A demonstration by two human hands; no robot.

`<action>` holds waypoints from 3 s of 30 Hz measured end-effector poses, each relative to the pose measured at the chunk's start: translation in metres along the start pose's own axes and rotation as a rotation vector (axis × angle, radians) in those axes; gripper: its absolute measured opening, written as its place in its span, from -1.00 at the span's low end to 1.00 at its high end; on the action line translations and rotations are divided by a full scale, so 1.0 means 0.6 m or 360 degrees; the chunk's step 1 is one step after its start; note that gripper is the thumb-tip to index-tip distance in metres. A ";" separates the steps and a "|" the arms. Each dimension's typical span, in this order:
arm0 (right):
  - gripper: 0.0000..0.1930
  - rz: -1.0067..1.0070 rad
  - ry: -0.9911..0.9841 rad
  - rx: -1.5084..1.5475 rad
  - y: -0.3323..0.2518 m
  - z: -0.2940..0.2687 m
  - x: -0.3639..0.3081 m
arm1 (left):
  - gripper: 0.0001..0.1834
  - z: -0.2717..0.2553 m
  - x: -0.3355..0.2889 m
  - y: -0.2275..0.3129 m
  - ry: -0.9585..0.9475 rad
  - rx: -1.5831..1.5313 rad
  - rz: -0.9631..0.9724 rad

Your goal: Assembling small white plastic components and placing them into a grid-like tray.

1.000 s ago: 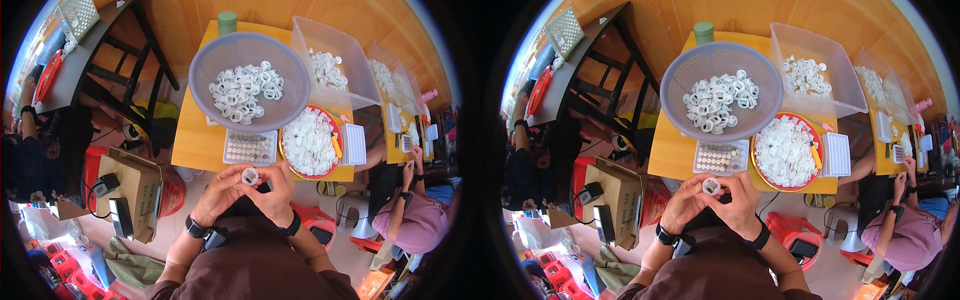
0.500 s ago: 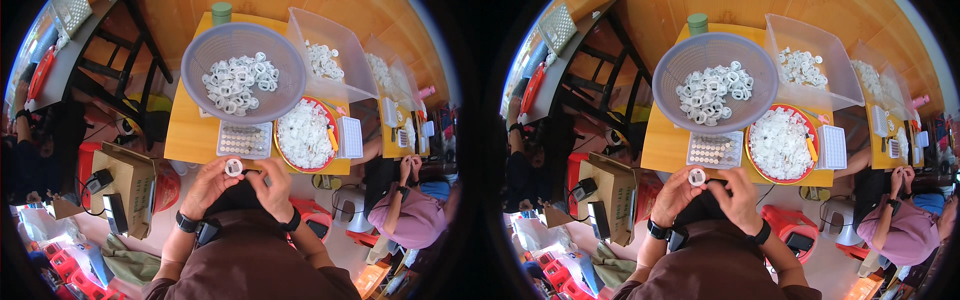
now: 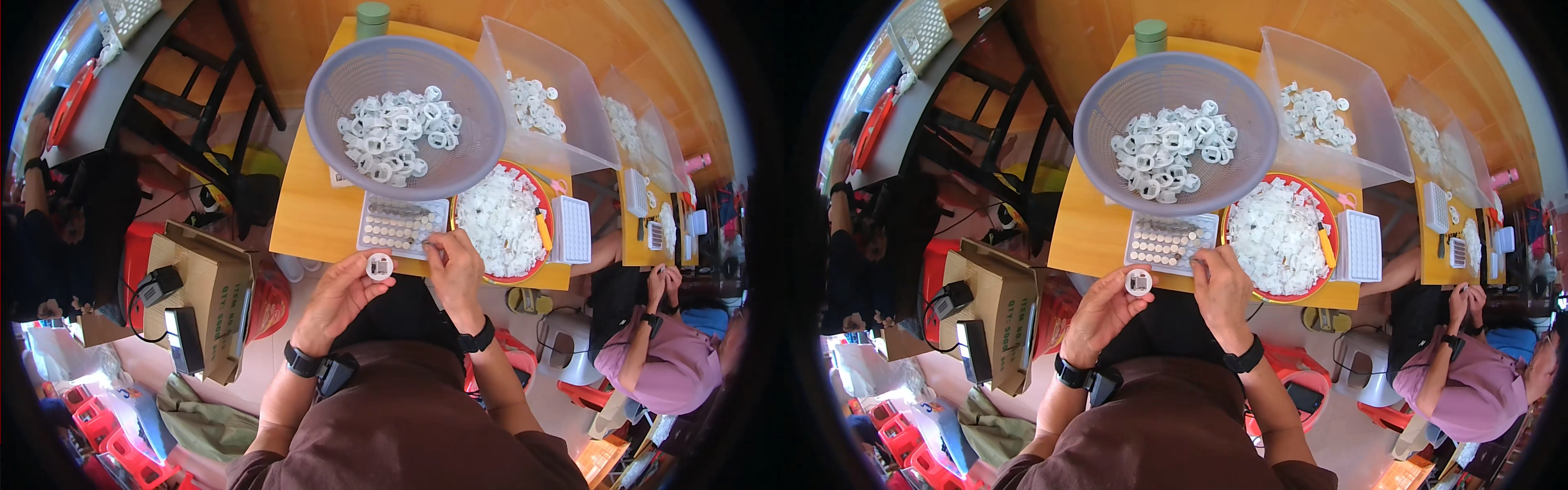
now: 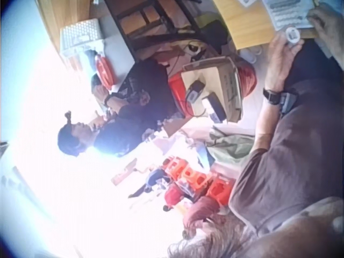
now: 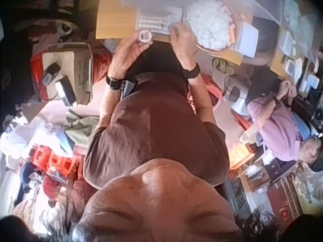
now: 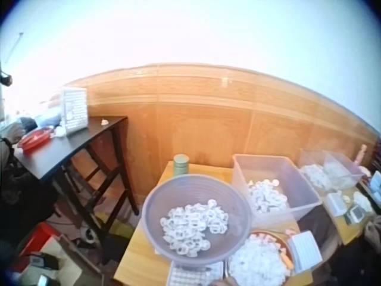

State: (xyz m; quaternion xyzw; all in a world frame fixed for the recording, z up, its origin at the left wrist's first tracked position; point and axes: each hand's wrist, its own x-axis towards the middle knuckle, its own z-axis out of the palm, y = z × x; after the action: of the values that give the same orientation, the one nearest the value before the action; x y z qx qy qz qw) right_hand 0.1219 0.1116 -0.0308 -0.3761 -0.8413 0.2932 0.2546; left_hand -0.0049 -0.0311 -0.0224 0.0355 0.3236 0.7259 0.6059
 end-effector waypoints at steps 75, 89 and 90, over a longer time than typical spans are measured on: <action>-0.90 -0.0209 0.0029 -0.0023 -0.016 0.023 0.018 | -0.69 -0.004 -0.010 -0.016 0.0169 0.0071 0.0131; -0.87 -0.0275 0.0037 0.0469 -0.036 -0.004 0.010 | -0.70 0.007 -0.007 -0.012 0.0161 0.0078 0.0106; -0.86 -0.0254 -0.0014 0.0553 -0.047 -0.013 0.006 | -0.71 0.007 -0.008 -0.012 0.0154 0.0093 0.0105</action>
State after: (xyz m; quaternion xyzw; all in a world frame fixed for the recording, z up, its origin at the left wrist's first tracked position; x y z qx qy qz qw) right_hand 0.1111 0.1011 -0.0052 -0.2573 -0.8063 0.4146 0.3344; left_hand 0.0045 -0.0335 -0.0215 0.0286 0.3724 0.7365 0.5640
